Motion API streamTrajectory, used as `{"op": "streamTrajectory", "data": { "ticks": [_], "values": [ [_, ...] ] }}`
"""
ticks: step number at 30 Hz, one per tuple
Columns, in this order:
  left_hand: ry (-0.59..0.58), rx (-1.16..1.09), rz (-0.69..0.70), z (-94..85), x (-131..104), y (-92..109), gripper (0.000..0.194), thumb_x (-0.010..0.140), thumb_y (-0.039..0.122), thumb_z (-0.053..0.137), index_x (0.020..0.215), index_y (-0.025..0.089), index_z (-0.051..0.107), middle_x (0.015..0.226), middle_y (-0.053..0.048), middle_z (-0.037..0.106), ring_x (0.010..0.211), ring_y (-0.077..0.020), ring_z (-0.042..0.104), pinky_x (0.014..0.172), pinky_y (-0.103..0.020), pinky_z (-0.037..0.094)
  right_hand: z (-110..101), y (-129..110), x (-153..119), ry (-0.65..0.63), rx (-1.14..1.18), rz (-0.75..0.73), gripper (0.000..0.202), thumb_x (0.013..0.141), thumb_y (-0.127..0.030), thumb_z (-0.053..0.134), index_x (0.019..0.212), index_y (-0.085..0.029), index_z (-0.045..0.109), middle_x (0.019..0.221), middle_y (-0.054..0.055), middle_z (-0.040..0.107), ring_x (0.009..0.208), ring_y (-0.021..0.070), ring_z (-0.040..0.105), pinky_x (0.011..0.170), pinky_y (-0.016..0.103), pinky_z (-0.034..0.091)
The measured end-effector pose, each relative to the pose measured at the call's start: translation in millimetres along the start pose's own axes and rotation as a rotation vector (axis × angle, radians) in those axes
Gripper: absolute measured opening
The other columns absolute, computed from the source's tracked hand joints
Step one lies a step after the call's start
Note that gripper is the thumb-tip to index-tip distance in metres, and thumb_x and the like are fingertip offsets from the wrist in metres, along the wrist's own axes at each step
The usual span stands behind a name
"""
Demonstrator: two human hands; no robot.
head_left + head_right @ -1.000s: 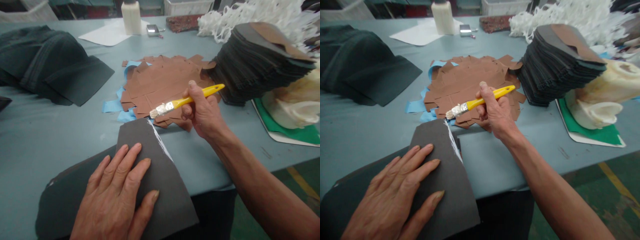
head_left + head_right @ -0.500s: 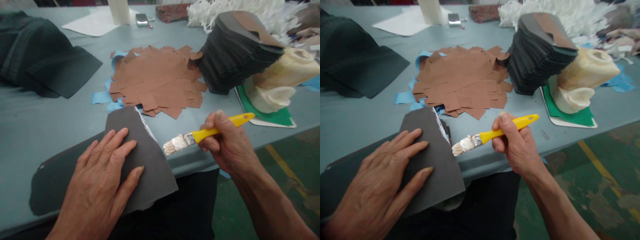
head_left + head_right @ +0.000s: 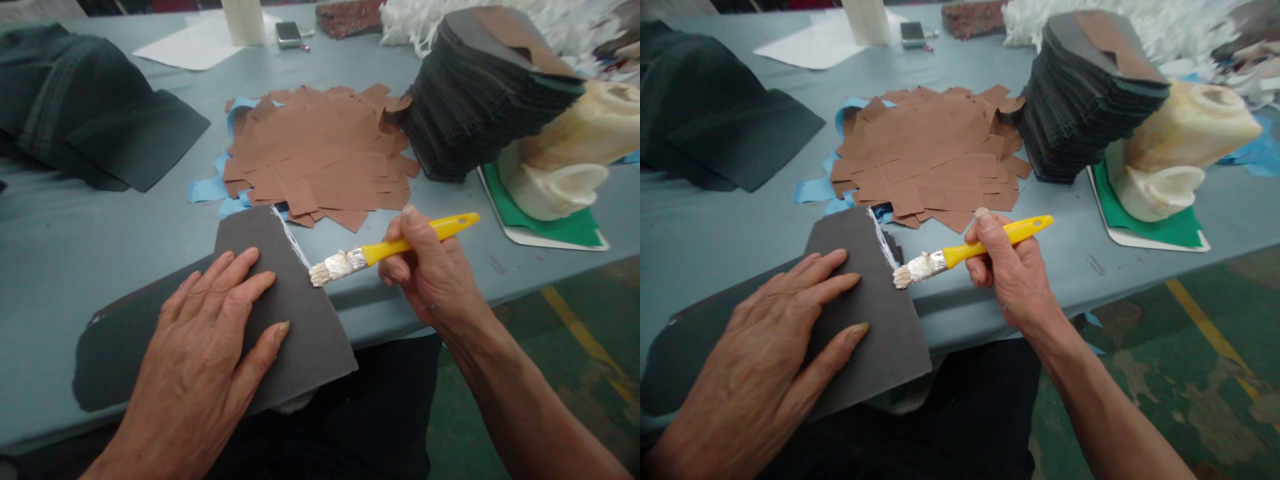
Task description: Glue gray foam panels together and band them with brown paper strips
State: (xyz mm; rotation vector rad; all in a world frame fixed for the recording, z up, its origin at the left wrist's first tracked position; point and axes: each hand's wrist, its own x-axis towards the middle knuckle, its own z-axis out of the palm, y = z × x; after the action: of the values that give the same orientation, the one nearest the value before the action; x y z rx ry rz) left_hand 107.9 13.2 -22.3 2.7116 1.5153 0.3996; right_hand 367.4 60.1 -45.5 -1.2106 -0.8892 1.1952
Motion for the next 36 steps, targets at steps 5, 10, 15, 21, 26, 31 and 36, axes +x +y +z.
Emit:
{"op": "streamTrajectory", "data": {
  "ticks": [5, 10, 15, 21, 26, 31, 36],
  "values": [
    [-0.005, -0.006, -0.007, -0.9, -1.6, -0.7, 0.037, 0.109, 0.037, 0.044, 0.140, 0.019, 0.053, 0.159, -0.018, 0.055, 0.151, -0.0387, 0.050, 0.120, -0.059, 0.042, -4.0, -0.7, -5.4, -0.010, 0.004, 0.025, 0.053, 0.081, -0.071, 0.083, 0.075, -0.023, 0.062, 0.044, -0.010, 0.040, 0.037, 0.0070, 0.039, 0.041, 0.022, 0.033],
    [-0.004, -0.005, -0.010, -0.3, -2.0, -0.5, 0.039, 0.109, 0.039, 0.043, 0.141, 0.019, 0.053, 0.160, -0.018, 0.054, 0.151, -0.0385, 0.049, 0.121, -0.058, 0.040, -7.0, -1.0, -10.5, -0.012, 0.021, 0.048, 0.051, 0.079, -0.067, 0.086, 0.074, -0.022, 0.062, 0.043, -0.010, 0.041, 0.037, 0.0066, 0.039, 0.041, 0.021, 0.031],
    [-0.011, -0.009, -0.018, 0.9, 0.2, -0.8, 0.040, 0.110, 0.042, 0.042, 0.141, 0.019, 0.053, 0.161, -0.017, 0.054, 0.151, -0.0381, 0.049, 0.122, -0.058, 0.039, -13.3, -0.1, -17.8, -0.018, -0.001, 0.037, 0.053, 0.081, -0.071, 0.083, 0.075, -0.023, 0.060, 0.043, -0.010, 0.040, 0.036, 0.0069, 0.038, 0.040, 0.021, 0.031],
    [-0.002, -0.019, -0.021, 1.4, 0.1, -2.1, 0.041, 0.110, 0.044, 0.041, 0.141, 0.020, 0.053, 0.160, -0.017, 0.054, 0.152, -0.0380, 0.048, 0.124, -0.058, 0.038, -19.5, 0.4, -31.6, -0.025, 0.010, 0.066, 0.051, 0.086, -0.069, 0.080, 0.077, -0.023, 0.060, 0.043, -0.010, 0.040, 0.038, 0.0075, 0.040, 0.041, 0.021, 0.032],
    [-0.005, -0.025, -0.018, 1.0, -0.1, -2.3, 0.042, 0.110, 0.046, 0.042, 0.140, 0.020, 0.053, 0.160, -0.019, 0.055, 0.151, -0.0400, 0.049, 0.121, -0.061, 0.040, -26.1, 0.8, -47.5, -0.016, -0.002, 0.063, 0.048, 0.090, -0.067, 0.077, 0.077, -0.024, 0.061, 0.043, -0.010, 0.042, 0.038, 0.0080, 0.039, 0.041, 0.022, 0.030],
    [-0.004, -0.034, -0.024, 1.4, 1.5, -0.9, 0.043, 0.110, 0.046, 0.040, 0.141, 0.020, 0.053, 0.160, -0.019, 0.054, 0.152, -0.0404, 0.049, 0.122, -0.062, 0.040, -33.6, 2.8, -60.3, -0.032, -0.016, 0.051, 0.045, 0.095, -0.064, 0.073, 0.078, -0.024, 0.063, 0.043, -0.009, 0.043, 0.040, 0.0089, 0.039, 0.042, 0.023, 0.030],
    [-0.017, -0.045, -0.036, 0.3, 0.3, -1.5, 0.043, 0.110, 0.048, 0.040, 0.140, 0.020, 0.054, 0.161, -0.018, 0.054, 0.152, -0.0395, 0.048, 0.124, -0.061, 0.039, -40.2, 6.6, -73.1, -0.044, -0.036, 0.073, 0.045, 0.098, -0.063, 0.070, 0.079, -0.023, 0.061, 0.044, -0.009, 0.044, 0.041, 0.0093, 0.039, 0.043, 0.023, 0.030]
  ]
}}
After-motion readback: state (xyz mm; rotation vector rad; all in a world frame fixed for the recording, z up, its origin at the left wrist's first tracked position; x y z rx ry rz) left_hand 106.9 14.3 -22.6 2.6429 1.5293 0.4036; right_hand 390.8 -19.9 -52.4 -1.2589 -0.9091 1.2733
